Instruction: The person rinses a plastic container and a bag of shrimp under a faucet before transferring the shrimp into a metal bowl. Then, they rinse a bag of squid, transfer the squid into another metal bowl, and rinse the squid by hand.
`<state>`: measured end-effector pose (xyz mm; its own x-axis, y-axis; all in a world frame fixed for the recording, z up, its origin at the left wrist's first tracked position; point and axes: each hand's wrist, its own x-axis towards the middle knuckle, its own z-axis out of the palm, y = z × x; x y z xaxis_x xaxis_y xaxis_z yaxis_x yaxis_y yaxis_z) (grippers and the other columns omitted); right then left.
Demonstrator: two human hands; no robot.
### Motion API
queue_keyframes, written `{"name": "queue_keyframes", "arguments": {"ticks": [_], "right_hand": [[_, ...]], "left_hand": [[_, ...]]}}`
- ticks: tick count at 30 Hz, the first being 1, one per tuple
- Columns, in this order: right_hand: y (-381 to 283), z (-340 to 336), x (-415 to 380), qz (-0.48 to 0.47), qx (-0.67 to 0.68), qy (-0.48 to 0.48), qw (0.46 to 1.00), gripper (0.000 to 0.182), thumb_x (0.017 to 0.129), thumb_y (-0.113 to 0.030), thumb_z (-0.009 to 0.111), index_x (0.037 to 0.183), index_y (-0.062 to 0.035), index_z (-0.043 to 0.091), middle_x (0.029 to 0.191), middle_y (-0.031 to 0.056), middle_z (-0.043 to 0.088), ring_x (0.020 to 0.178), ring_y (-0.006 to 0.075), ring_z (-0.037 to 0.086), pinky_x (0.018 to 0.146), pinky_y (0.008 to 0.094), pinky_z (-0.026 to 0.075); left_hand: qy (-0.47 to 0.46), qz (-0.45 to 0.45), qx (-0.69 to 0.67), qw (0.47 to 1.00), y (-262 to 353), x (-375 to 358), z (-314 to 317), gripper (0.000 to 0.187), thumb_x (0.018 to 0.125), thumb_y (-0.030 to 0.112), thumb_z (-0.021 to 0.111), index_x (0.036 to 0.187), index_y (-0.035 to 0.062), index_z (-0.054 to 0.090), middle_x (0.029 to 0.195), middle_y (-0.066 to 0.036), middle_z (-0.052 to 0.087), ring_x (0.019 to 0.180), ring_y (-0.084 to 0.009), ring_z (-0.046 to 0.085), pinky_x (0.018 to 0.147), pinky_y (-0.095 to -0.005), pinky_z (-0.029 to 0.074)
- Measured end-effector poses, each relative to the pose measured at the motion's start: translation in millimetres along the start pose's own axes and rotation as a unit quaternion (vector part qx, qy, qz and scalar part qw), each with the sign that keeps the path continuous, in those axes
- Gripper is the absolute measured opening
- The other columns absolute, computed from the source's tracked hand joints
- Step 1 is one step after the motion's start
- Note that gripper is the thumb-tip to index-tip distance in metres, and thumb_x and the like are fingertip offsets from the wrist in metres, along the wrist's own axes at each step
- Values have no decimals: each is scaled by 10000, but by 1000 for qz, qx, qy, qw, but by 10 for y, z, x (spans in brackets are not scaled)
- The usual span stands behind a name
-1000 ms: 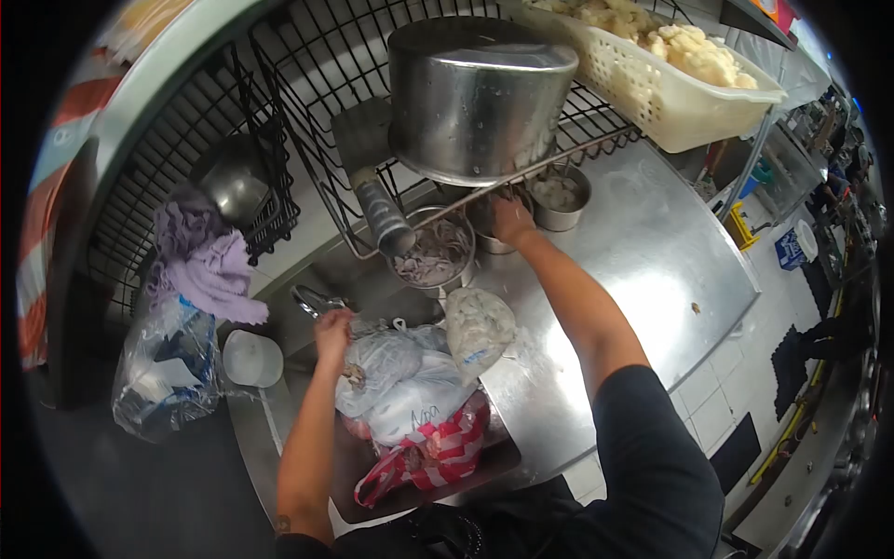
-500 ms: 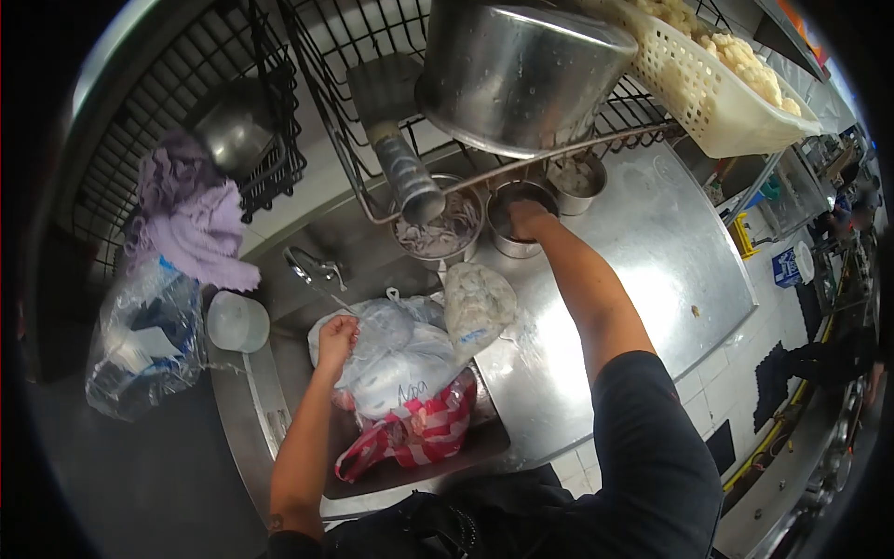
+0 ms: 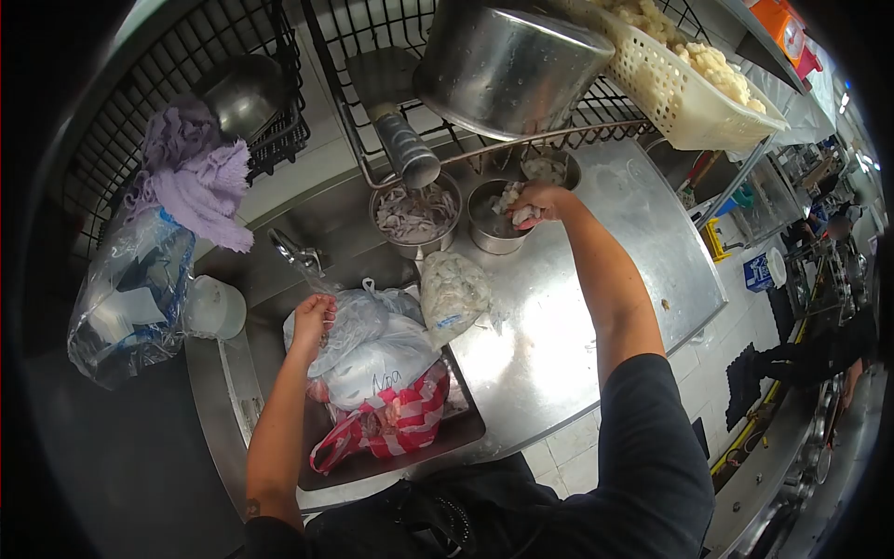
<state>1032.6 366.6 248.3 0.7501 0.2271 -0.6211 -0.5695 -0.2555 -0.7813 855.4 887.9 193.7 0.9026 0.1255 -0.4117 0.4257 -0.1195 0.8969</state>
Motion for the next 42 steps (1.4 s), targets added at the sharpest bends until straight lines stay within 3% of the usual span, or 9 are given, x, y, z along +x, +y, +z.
{"name": "queue_keyframes", "arguments": {"ticks": [8, 14, 20, 22, 28, 29, 31, 34, 42], "right_hand": [[-26, -207, -45, -6, 37, -67, 997, 408, 834, 44, 672, 1227, -9, 575, 1215, 138, 612, 1080, 288, 640, 835, 467, 617], [-98, 20, -113, -33, -107, 17, 994, 493, 832, -42, 677, 1315, -103, 598, 1247, 105, 607, 1057, 263, 621, 855, 478, 613], [284, 391, 188, -137, -437, 94, 884, 493, 782, -162, 670, 1275, -149, 669, 1284, 143, 639, 1123, 293, 646, 881, 408, 577], [435, 501, 241, -185, -518, 209, 809, 409, 785, -155, 638, 1187, -126, 710, 1165, 164, 696, 1078, 341, 667, 887, 418, 552], [260, 45, 393, -196, -347, 435, 808, 208, 816, -220, 647, 954, -113, 759, 1010, 148, 734, 988, 404, 678, 898, 472, 545], [235, -114, 416, -201, -344, 437, 806, 208, 816, -220, 647, 954, -113, 759, 1010, 148, 734, 988, 404, 678, 898, 472, 545], [286, -524, 620, -177, -420, 431, 779, 403, 857, -315, 663, 1203, -108, 666, 1342, 210, 567, 1233, 372, 558, 1023, 466, 465], [371, -881, 909, -144, -550, 379, 730, 524, 872, -348, 663, 1318, -86, 578, 1415, 215, 511, 1272, 394, 522, 1056, 445, 443], [329, -1220, 1417, -68, -582, 297, 754, 459, 860, -288, 679, 1262, -77, 614, 1323, 209, 571, 1159, 371, 583, 977, 451, 487]], "left_hand": [[8, -6, -3, 1000, 7, 101, -14, 181, 1009, 222, 544, 1025, 98, 675, 865, 40, 619, 737, -63, 521, 668, -239, 444], [38, 31, 21, 999, 1, 246, 25, 155, 961, 167, 614, 1053, 52, 662, 877, 6, 636, 724, -76, 548, 651, -254, 460], [123, 65, 96, 986, 290, 269, 202, 161, 924, 193, 685, 912, 32, 687, 705, 16, 586, 576, -77, 502, 542, -267, 416], [135, 89, 112, 980, 394, 274, 244, 178, 920, 204, 694, 867, 35, 681, 673, 23, 561, 551, -77, 481, 528, -270, 396], [119, 126, 98, 980, 263, 372, 178, 220, 926, 220, 687, 795, 46, 653, 642, 25, 523, 514, -74, 442, 499, -276, 358], [115, 113, 81, 984, 195, 376, 145, 222, 930, 224, 679, 801, 46, 649, 639, 20, 530, 508, -74, 442, 490, -273, 357], [107, 69, 90, 988, 211, 242, 118, 203, 934, 212, 669, 821, 44, 649, 647, 11, 547, 505, -74, 452, 480, -267, 360], [95, 33, 83, 991, -36, 154, 45, 167, 941, 184, 649, 862, 37, 650, 668, -8, 578, 499, -73, 467, 461, -256, 363], [83, 43, 8, 996, -429, 13, -123, 82, 930, 70, 591, 930, 26, 661, 750, -16, 625, 598, -61, 519, 518, -219, 391]]}}
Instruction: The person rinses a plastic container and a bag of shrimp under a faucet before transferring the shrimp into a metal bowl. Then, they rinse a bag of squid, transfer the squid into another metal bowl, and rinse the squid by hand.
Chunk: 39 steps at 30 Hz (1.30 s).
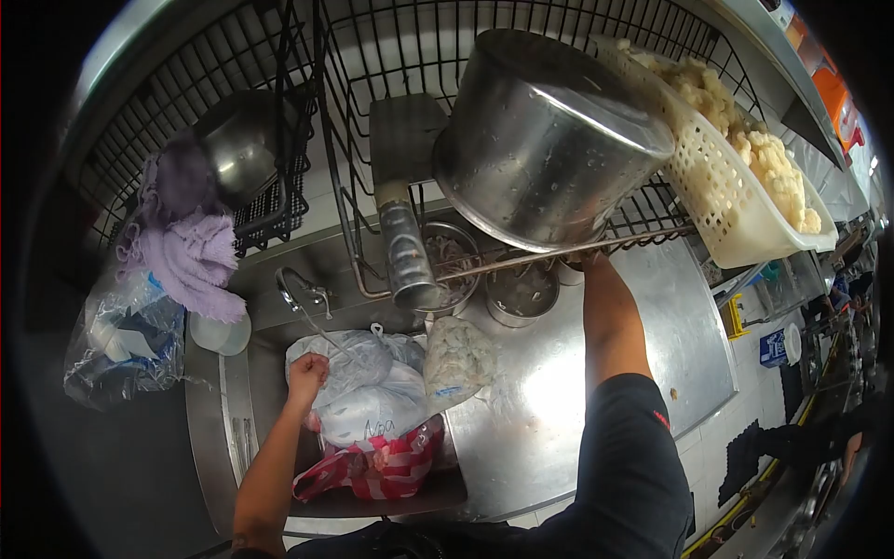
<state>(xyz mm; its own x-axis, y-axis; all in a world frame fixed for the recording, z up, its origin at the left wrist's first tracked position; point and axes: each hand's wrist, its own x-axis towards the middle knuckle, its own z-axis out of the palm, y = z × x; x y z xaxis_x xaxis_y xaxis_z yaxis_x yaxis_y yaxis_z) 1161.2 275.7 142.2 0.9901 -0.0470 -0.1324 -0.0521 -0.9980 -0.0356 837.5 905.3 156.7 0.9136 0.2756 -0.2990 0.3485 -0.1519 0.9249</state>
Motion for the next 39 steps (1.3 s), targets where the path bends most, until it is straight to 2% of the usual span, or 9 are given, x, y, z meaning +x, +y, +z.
{"name": "queue_keyframes", "arguments": {"ticks": [13, 15, 17, 24, 28, 31, 34, 36, 39], "right_hand": [[445, -179, -180, -101, 219, -2, 970, 356, 840, -190, 703, 1171, -63, 671, 1174, 199, 668, 975, 334, 682, 847, 461, 559], [516, -193, -245, -82, 372, -19, 925, 341, 836, -175, 707, 1157, -61, 680, 1151, 197, 683, 947, 329, 698, 827, 463, 570], [483, -316, -402, 16, 589, -23, 808, 224, 820, -89, 729, 1037, -34, 712, 969, 142, 687, 763, 246, 693, 686, 353, 595], [355, -776, -873, 49, 686, -82, 722, 123, 887, -66, 661, 1005, -81, 632, 857, 46, 667, 747, 135, 653, 676, 270, 556], [403, -783, -826, 37, 675, -96, 731, 261, 882, -197, 695, 1118, -88, 680, 883, 25, 700, 792, 122, 661, 655, 257, 515], [442, -774, -796, 63, 679, -80, 727, 74, 892, -93, 630, 957, -102, 664, 816, 45, 684, 692, 96, 623, 609, 228, 500], [463, -637, -679, 98, 644, -55, 757, 245, 867, -212, 665, 1083, -114, 726, 945, 80, 746, 846, 186, 700, 710, 326, 532], [468, -537, -586, 58, 274, 141, 950, 261, 850, -204, 649, 1078, -119, 743, 1024, 133, 743, 970, 286, 708, 837, 408, 549], [496, -373, -519, 44, 235, 191, 952, 298, 840, -231, 648, 1106, -135, 743, 1068, 154, 723, 1066, 339, 675, 943, 422, 520]], "left_hand": [[34, -51, -16, 998, -181, -366, 202, 121, 946, 141, 595, 984, 71, 686, 832, 2, 651, 692, -79, 554, 619, -239, 456], [25, -61, -9, 998, -222, -376, 176, 118, 952, 161, 604, 982, 77, 682, 836, 7, 647, 691, -78, 551, 621, -240, 457], [32, -76, -20, 996, -261, -375, 152, 126, 961, 190, 615, 980, 83, 678, 834, 8, 642, 694, -77, 551, 622, -239, 460], [21, -80, -28, 996, -150, -211, 162, 125, 971, 216, 618, 977, 106, 678, 823, 26, 636, 690, -64, 548, 620, -234, 460], [12, -66, -47, 997, -8, -81, 191, 117, 973, 210, 614, 969, 109, 674, 820, 30, 637, 672, -56, 542, 597, -224, 450], [7, -60, -55, 997, 93, -25, 249, 113, 973, 199, 611, 969, 104, 673, 813, 27, 636, 655, -53, 537, 581, -217, 442], [7, -60, -55, 997, 179, 27, 285, 120, 975, 190, 608, 982, 91, 674, 808, 21, 635, 647, -53, 534, 573, -218, 438], [9, -58, -56, 997, 247, 91, 304, 129, 976, 188, 606, 993, 81, 676, 807, 17, 635, 647, -54, 532, 571, -223, 437], [23, -20, -12, 999, 389, 199, 355, 149, 969, 190, 617, 1013, 60, 676, 807, 14, 631, 625, -57, 511, 556, -236, 423]]}}
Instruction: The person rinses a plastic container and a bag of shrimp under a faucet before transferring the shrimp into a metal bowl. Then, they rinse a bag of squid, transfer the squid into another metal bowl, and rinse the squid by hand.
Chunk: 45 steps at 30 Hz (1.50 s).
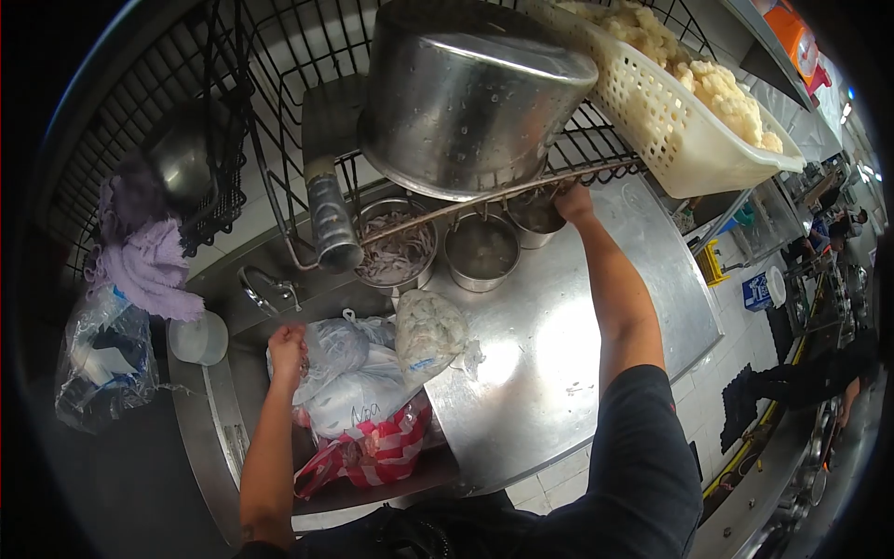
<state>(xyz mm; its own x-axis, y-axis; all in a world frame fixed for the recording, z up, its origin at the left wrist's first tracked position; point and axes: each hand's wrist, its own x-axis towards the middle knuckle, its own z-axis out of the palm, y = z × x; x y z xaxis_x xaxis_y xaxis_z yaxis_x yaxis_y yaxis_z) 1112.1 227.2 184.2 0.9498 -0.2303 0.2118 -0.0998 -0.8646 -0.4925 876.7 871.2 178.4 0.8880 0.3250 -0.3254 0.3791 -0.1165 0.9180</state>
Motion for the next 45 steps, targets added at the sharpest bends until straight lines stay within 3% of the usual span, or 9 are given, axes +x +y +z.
{"name": "queue_keyframes", "arguments": {"ticks": [7, 15, 18, 23, 29, 36, 39, 42, 45], "right_hand": [[-456, 44, -422, -156, -119, 4, 981, 457, 834, -292, 679, 1280, -193, 659, 1128, 174, 704, 1072, 345, 668, 988, 429, 504], [-836, 4, -217, -15, -202, -363, 909, 576, 861, -283, 627, 1398, -92, 544, 1411, 249, 532, 1341, 343, 499, 1119, 402, 417], [-241, 779, -32, -32, -193, -217, 956, 587, 879, -328, 566, 1401, -63, 525, 1388, 247, 554, 1296, 426, 525, 1076, 521, 427], [-2, 1114, 55, -78, -222, -152, 960, 567, 916, -327, 510, 1367, 17, 525, 1406, 282, 516, 1283, 430, 534, 1065, 513, 440], [-273, 720, -106, -61, -196, -204, 957, 365, 888, -261, 565, 1092, 5, 710, 1088, 253, 702, 1076, 389, 671, 971, 469, 521], [-347, 343, -14, -17, -127, -95, 987, 325, 891, -225, 572, 1093, -3, 696, 1099, 230, 703, 1066, 381, 673, 936, 466, 536], [-30, 478, 253, -161, -198, -70, 964, 310, 865, -204, 609, 1082, -2, 701, 1104, 211, 706, 1060, 389, 672, 914, 462, 545], [-101, 198, 204, 2, -68, -123, 990, 528, 838, -262, 622, 1358, -186, 569, 1303, 187, 627, 1208, 355, 595, 1008, 432, 485], [-208, 146, 234, -70, -177, -234, 954, 531, 840, -259, 615, 1353, -132, 572, 1270, 186, 648, 1148, 348, 635, 964, 419, 522]], "left_hand": [[56, 67, 63, 994, 328, 93, 151, 151, 938, 181, 651, 987, 41, 678, 791, 12, 620, 609, -67, 504, 564, -244, 423], [11, 58, -32, 998, 130, 75, 251, 79, 937, 90, 632, 967, 21, 656, 744, -1, 616, 605, -73, 525, 543, -227, 410], [6, 40, -30, 999, 110, 31, 175, 79, 928, 79, 633, 968, 17, 660, 746, -10, 617, 605, -70, 520, 536, -219, 400], [19, 23, -25, 999, 71, -74, -11, 89, 923, 75, 631, 974, 10, 663, 738, -13, 615, 598, -65, 512, 532, -217, 394], [30, 29, -22, 999, 1, -97, -154, 93, 946, 116, 641, 965, 30, 670, 749, -16, 627, 604, -55, 512, 532, -211, 399], [1, 29, -16, 999, 80, -76, -115, 83, 944, 103, 632, 969, 30, 664, 761, -10, 632, 611, -51, 513, 555, -206, 411], [2, 29, -15, 999, 101, -72, -34, 79, 935, 74, 611, 978, 34, 665, 757, -8, 629, 622, -51, 518, 560, -214, 419], [-23, 41, -14, 999, 63, -23, 83, 98, 930, 57, 596, 992, 34, 668, 764, -8, 632, 632, -56, 523, 572, -215, 425], [-38, 40, -17, 998, 13, -6, 138, 101, 930, 60, 599, 999, 31, 666, 782, -12, 638, 640, -63, 529, 585, -211, 428]]}}
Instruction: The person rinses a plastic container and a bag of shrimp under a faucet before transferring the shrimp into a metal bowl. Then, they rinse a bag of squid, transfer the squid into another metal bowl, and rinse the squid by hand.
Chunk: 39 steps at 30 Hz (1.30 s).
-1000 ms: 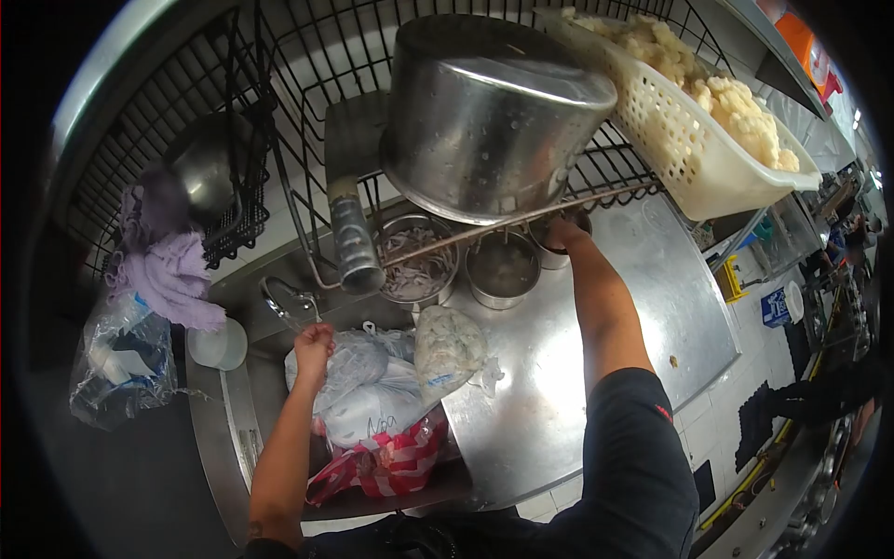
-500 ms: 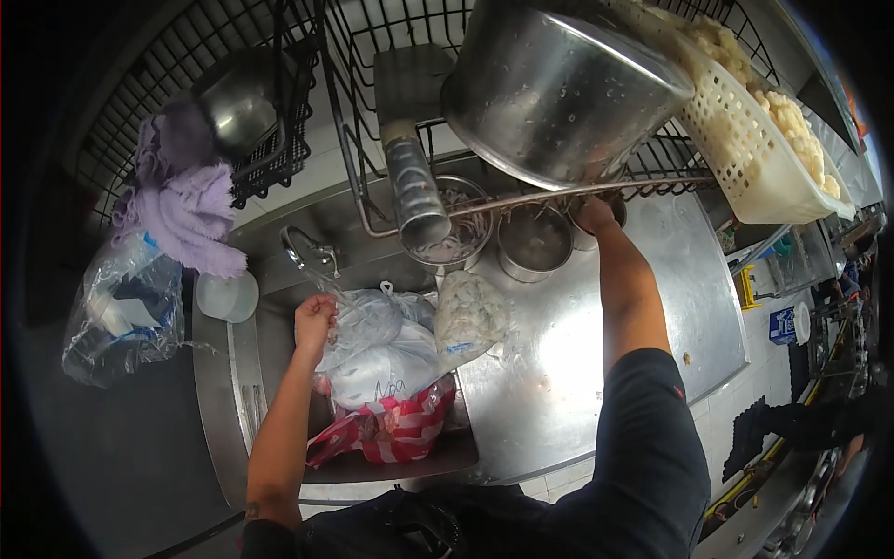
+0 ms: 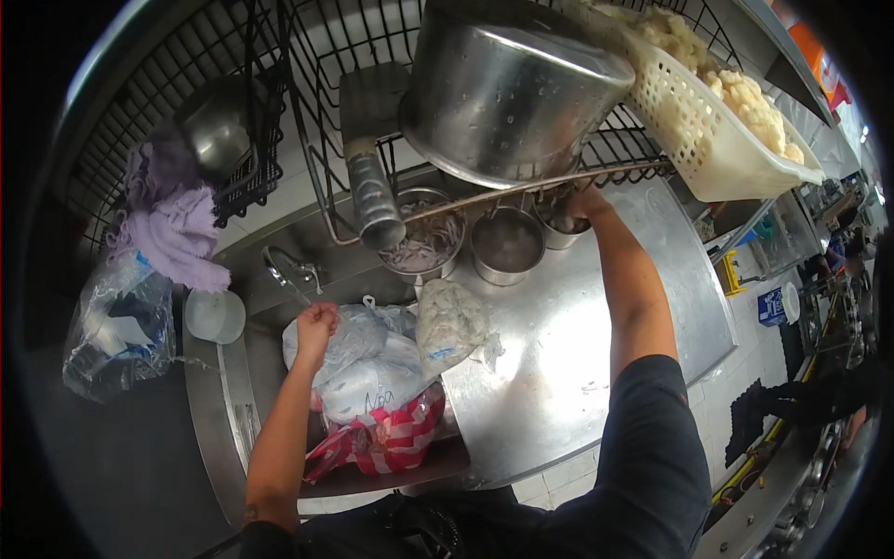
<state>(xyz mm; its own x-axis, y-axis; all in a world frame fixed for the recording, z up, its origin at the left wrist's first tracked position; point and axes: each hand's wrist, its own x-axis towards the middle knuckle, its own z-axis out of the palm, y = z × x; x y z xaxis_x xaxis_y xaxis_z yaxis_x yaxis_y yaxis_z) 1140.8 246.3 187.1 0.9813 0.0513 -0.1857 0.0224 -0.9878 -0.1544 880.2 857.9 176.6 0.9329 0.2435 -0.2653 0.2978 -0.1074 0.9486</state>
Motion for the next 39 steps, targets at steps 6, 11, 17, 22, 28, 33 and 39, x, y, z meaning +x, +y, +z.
{"name": "queue_keyframes", "arguments": {"ticks": [6, 11, 17, 22, 28, 33, 39], "right_hand": [[-459, 29, -276, 13, -121, -141, 982, 458, 864, -228, 563, 1272, -39, 647, 1317, 185, 628, 1225, 355, 601, 998, 424, 516], [-457, 156, -233, 49, -141, -122, 981, 435, 919, -258, 528, 1302, -80, 633, 1351, 161, 613, 1252, 333, 587, 1030, 432, 496], [-588, 61, -434, 84, -33, -28, 996, 528, 928, -342, 537, 1421, -152, 521, 1432, 153, 544, 1315, 331, 528, 1081, 418, 452], [-228, 378, -122, 91, 23, 140, 986, 457, 879, -367, 610, 1202, -48, 664, 1214, 170, 677, 1106, 331, 665, 933, 449, 538], [-163, 33, -226, 54, 80, 115, 989, 544, 749, -364, 753, 1214, -96, 662, 1154, 176, 698, 1089, 345, 664, 930, 436, 538], [79, 201, 26, 50, 210, 165, 962, 664, 648, -420, 854, 1173, -72, 643, 1103, 172, 717, 1054, 324, 687, 900, 413, 546], [-192, -361, -274, 56, 219, -2, 974, 742, 660, -420, 852, 1251, -60, 586, 1131, 140, 713, 1071, 304, 678, 908, 404, 536]], "left_hand": [[-15, -15, -3, 1000, -33, -42, 26, 111, 890, 24, 586, 971, 45, 658, 815, -11, 647, 677, -67, 546, 599, -222, 435], [9, -24, 10, 1000, -88, -111, -83, 128, 874, 24, 584, 969, 57, 663, 818, 3, 646, 681, -69, 548, 598, -224, 435], [10, -55, 4, 998, -216, -169, -235, 146, 887, 40, 574, 989, 60, 677, 835, 9, 652, 686, -69, 550, 598, -221, 434], [13, -59, 13, 998, -128, -154, -190, 148, 895, 43, 568, 990, 70, 679, 858, 14, 652, 717, -71, 556, 616, -226, 439], [12, -40, 41, 998, -64, -121, -18, 163, 903, 54, 563, 1008, 82, 684, 870, 18, 651, 745, -80, 567, 646, -245, 451], [2, -25, 46, 999, -40, -59, 69, 157, 903, 59, 569, 1008, 86, 683, 867, 22, 648, 748, -80, 571, 649, -253, 455], [25, -14, 35, 999, 56, -62, -3, 139, 894, 72, 600, 1004, 71, 685, 865, 16, 649, 732, -73, 566, 633, -246, 452]]}}
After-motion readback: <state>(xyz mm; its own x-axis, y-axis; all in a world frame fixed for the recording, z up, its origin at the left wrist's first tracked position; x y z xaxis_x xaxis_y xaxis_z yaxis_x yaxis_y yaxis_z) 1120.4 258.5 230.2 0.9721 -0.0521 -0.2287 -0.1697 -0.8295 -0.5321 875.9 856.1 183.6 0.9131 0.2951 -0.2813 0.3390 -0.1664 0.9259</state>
